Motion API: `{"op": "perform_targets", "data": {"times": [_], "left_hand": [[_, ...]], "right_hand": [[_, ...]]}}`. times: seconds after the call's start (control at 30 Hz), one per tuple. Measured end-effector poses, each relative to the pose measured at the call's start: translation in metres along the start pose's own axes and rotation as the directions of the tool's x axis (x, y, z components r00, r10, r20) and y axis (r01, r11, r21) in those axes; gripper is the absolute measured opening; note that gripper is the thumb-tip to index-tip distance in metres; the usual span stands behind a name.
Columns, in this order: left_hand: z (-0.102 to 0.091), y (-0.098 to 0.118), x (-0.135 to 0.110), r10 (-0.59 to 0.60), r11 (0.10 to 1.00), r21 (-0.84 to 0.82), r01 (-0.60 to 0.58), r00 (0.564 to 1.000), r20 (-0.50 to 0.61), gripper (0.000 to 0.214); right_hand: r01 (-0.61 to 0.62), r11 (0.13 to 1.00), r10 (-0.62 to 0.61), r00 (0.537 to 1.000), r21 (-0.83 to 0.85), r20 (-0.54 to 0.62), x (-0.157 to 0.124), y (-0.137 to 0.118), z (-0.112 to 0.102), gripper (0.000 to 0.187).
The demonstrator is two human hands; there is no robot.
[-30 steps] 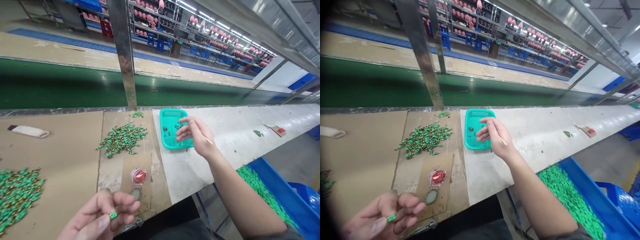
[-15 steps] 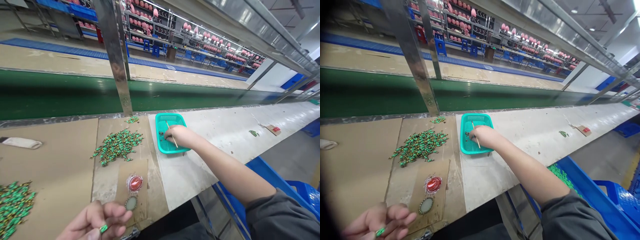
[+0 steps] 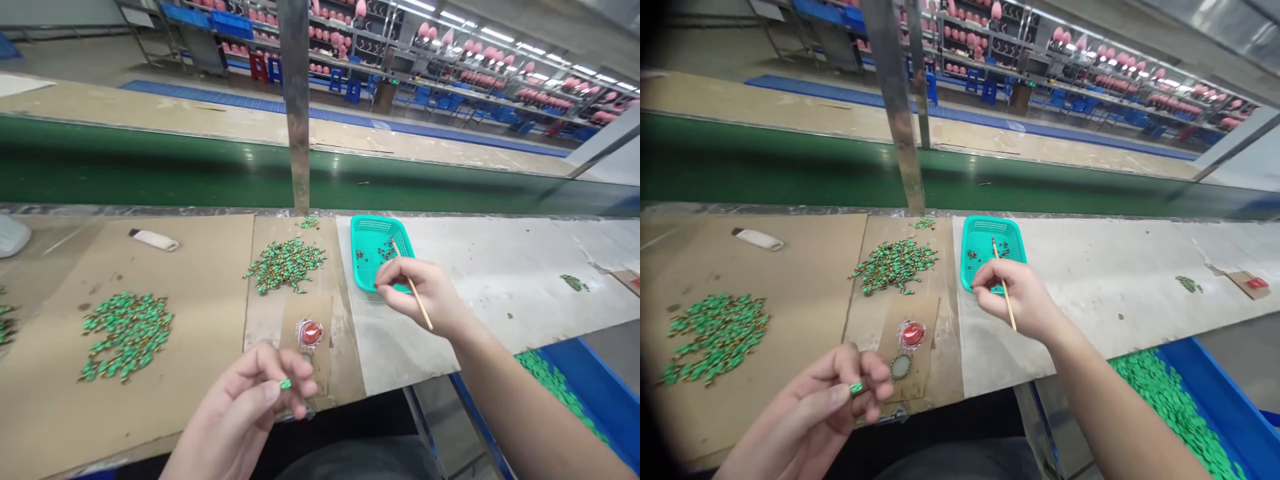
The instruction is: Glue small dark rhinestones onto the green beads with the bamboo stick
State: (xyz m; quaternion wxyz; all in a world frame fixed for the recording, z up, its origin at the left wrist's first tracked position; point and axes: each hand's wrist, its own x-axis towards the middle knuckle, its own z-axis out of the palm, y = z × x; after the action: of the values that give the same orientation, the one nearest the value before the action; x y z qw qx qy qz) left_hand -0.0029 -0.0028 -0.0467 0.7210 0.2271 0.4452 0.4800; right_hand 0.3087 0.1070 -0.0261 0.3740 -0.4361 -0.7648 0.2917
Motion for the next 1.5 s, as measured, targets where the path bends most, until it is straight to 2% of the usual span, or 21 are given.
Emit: {"op": "perform_targets", "data": {"times": [0.13, 0.27, 0.33, 0.53, 0.73, 1.07, 1.3, 1.5], "left_hand": [[0.011, -0.004, 0.002, 0.023, 1.000, 0.000, -0.023, 0.999, 0.047, 0.022], [0.019, -0.012, 0.007, -0.003, 0.999, 0.045, -0.005, 0.987, 0.162, 0.018], [0.024, -0.014, 0.008, -0.003, 0.999, 0.053, -0.007, 0.980, 0.197, 0.018], [0.033, -0.020, 0.004, -0.004, 0.997, 0.078, -0.012, 0.979, 0.203, 0.022], [0.032, -0.022, 0.002, -0.014, 0.997, 0.079, -0.001, 0.980, 0.199, 0.027], [0.041, -0.016, -0.005, -0.007, 0.981, 0.192, -0.018, 0.992, 0.129, 0.023], [0.041, -0.014, -0.010, 0.036, 0.946, 0.317, -0.060, 0.996, 0.082, 0.020], [0.046, -0.013, -0.013, 0.105, 0.927, 0.356, -0.118, 0.993, 0.056, 0.020]], "right_hand": [[0.088, 0.976, -0.079, 0.995, 0.200, -0.055, -0.027, -0.031, 0.024, 0.018], [0.123, 0.948, -0.112, 0.992, 0.292, -0.055, -0.041, -0.047, 0.046, 0.019], [0.136, 0.937, -0.127, 0.991, 0.322, -0.049, -0.047, -0.052, 0.052, 0.023], [0.169, 0.931, -0.158, 0.986, 0.324, -0.058, -0.054, -0.064, 0.056, 0.032], [0.220, 0.942, -0.218, 0.975, 0.255, -0.037, -0.055, -0.072, 0.057, 0.033], [0.365, 0.931, -0.365, 0.931, -0.006, 0.034, -0.060, -0.079, 0.051, 0.030], [0.366, 0.929, -0.363, 0.930, -0.050, 0.051, -0.059, -0.082, 0.050, 0.030], [0.356, 0.931, -0.352, 0.934, -0.082, 0.062, -0.062, -0.082, 0.050, 0.031]]}}
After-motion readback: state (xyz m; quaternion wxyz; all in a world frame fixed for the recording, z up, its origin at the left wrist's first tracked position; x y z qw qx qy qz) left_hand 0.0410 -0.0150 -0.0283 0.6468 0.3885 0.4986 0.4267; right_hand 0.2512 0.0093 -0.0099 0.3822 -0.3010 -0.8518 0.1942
